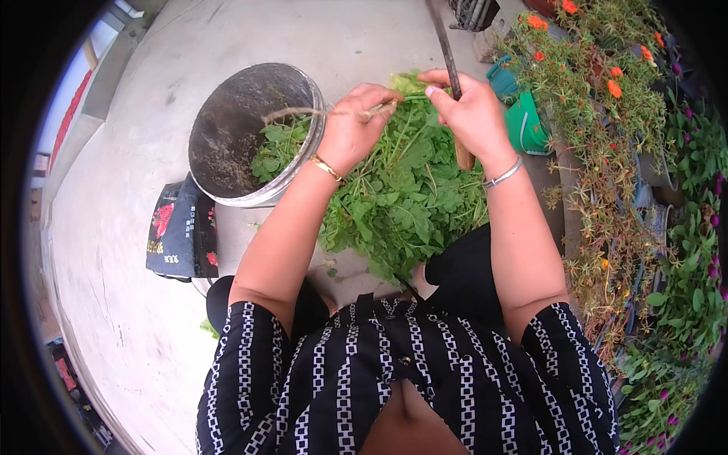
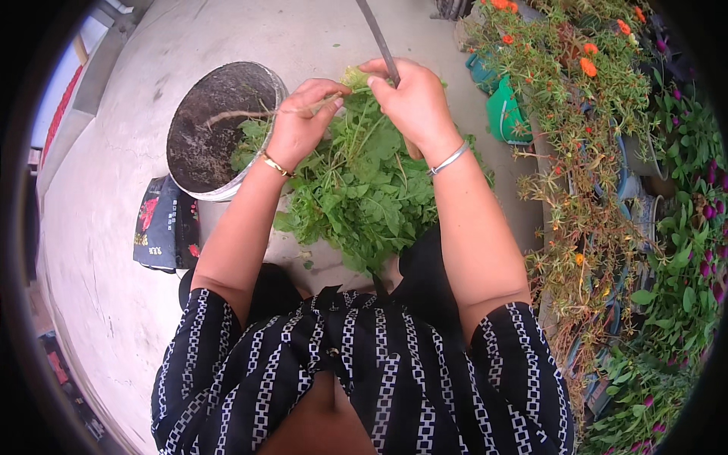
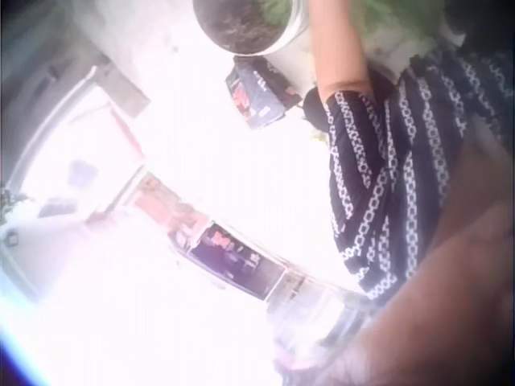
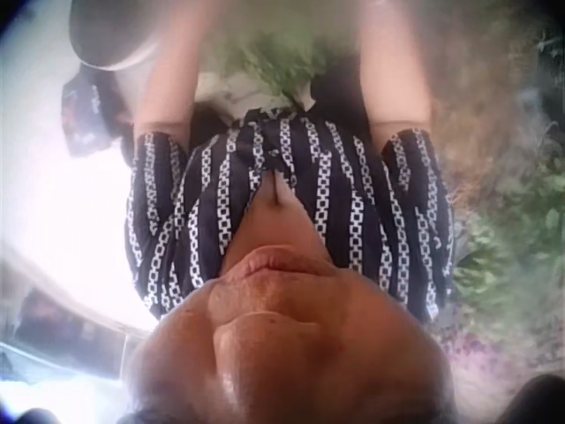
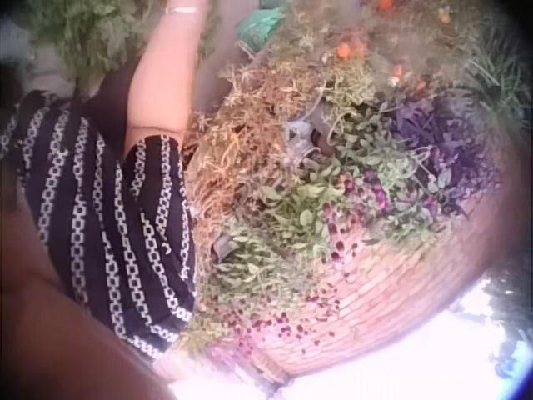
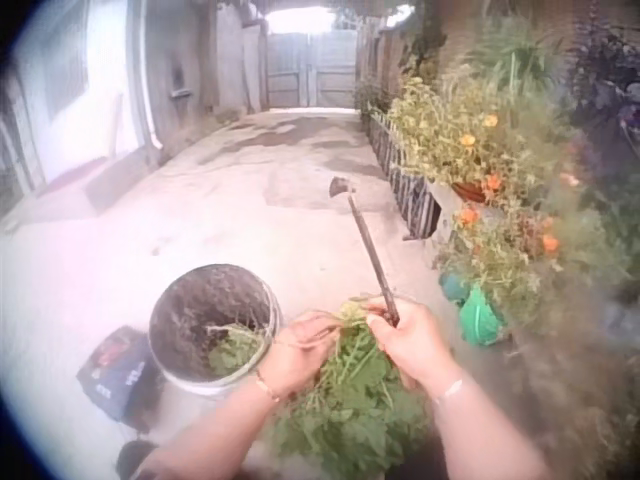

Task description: The person trims the stems and roots of green leafy vegetables using a sickle, placing the trimmed pieces into a bucket and the greens onto a pile.

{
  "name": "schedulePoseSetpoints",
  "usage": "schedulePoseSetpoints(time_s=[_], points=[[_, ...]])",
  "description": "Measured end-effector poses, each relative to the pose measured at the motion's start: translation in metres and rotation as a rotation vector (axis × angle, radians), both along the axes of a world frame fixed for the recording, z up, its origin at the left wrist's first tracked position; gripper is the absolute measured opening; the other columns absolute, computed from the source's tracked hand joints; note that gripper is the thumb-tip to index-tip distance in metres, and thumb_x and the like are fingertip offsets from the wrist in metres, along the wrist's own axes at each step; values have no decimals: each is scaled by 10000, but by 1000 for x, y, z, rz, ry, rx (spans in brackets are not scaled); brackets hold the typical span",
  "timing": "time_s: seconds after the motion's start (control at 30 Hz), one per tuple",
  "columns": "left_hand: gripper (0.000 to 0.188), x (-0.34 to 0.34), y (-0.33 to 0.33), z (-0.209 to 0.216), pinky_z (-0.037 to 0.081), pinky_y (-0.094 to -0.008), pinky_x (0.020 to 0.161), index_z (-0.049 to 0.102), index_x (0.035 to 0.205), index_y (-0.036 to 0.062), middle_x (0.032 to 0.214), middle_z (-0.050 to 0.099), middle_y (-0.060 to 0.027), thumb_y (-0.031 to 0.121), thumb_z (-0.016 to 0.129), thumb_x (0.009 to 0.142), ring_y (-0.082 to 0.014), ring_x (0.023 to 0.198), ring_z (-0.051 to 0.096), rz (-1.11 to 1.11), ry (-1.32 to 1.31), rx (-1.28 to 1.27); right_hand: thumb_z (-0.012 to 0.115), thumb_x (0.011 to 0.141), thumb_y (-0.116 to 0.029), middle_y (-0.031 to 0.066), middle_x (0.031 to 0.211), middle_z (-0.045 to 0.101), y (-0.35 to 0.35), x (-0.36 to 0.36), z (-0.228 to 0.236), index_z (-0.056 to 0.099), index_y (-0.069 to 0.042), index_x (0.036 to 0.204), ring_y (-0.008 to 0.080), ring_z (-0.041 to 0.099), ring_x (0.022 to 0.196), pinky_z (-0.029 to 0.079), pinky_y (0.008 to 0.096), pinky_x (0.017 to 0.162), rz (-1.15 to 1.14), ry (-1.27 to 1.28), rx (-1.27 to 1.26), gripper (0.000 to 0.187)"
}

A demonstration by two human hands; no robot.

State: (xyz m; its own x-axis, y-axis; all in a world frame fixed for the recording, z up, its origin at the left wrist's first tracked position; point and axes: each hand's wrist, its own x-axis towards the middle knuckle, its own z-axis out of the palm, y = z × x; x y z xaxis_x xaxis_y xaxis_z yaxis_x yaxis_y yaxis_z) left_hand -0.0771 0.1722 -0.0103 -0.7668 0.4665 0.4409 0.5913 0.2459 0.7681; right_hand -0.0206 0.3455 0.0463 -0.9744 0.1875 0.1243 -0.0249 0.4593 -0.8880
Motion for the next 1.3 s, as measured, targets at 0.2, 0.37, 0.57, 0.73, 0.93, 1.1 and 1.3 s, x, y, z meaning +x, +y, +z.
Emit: schedulePoseSetpoints(time_s=[0.2,0.37,0.57,0.73,0.93,1.1,1.3], points=[[177,20,-35,67,489,-309,821,655,962,44,988,645,-87,18,620,791,-217,941,611,-162,167,-37,633,777,-71,56,895,634,-32,8,0,644,-41,1041,117,570,597,485,257,581,141,-15,-65,266],[308,35,-41,79,490,-307,838,632,1071,85,1035,642,-86,47,660,767,-207,970,607,34,432,-127,643,771,-85,37,806,597,-34,16,-1,651,-15,979,95,566,628,461,257,549,139,45,190,220],[211,65,-68,70,499,-291,727,615,987,21,866,627,-84,103,670,799,-191,790,616,230,140,-34,625,806,-131,5,646,589,-52,19,14,650,-20,938,92,549,511,459,258,511,77,-55,-101,174],[265,52,-76,61,484,-326,733,578,1045,-1,880,616,-134,173,620,849,-216,826,607,328,-7,100,618,825,-149,15,667,597,-107,2,8,617,-19,991,90,560,526,466,245,498,268,-119,-231,211],[274,19,-178,39,439,-281,740,586,1010,1,865,596,-37,247,484,943,-112,828,538,396,-602,587,545,912,-212,-3,665,562,-144,-16,9,595,-12,914,68,504,508,426,233,476,341,115,-318,207],[353,18,-253,44,459,-219,651,608,1104,24,877,611,-8,276,421,944,-78,736,562,219,-928,484,562,895,-239,58,576,525,-139,-42,-11,580,-26,762,170,496,467,398,316,471,504,216,107,252],[353,14,-276,37,444,-211,621,620,1112,41,872,608,20,295,440,946,-62,677,538,156,-989,454,607,852,-248,133,548,494,-162,-43,-51,517,-48,650,317,502,491,391,376,469,556,399,370,299]])
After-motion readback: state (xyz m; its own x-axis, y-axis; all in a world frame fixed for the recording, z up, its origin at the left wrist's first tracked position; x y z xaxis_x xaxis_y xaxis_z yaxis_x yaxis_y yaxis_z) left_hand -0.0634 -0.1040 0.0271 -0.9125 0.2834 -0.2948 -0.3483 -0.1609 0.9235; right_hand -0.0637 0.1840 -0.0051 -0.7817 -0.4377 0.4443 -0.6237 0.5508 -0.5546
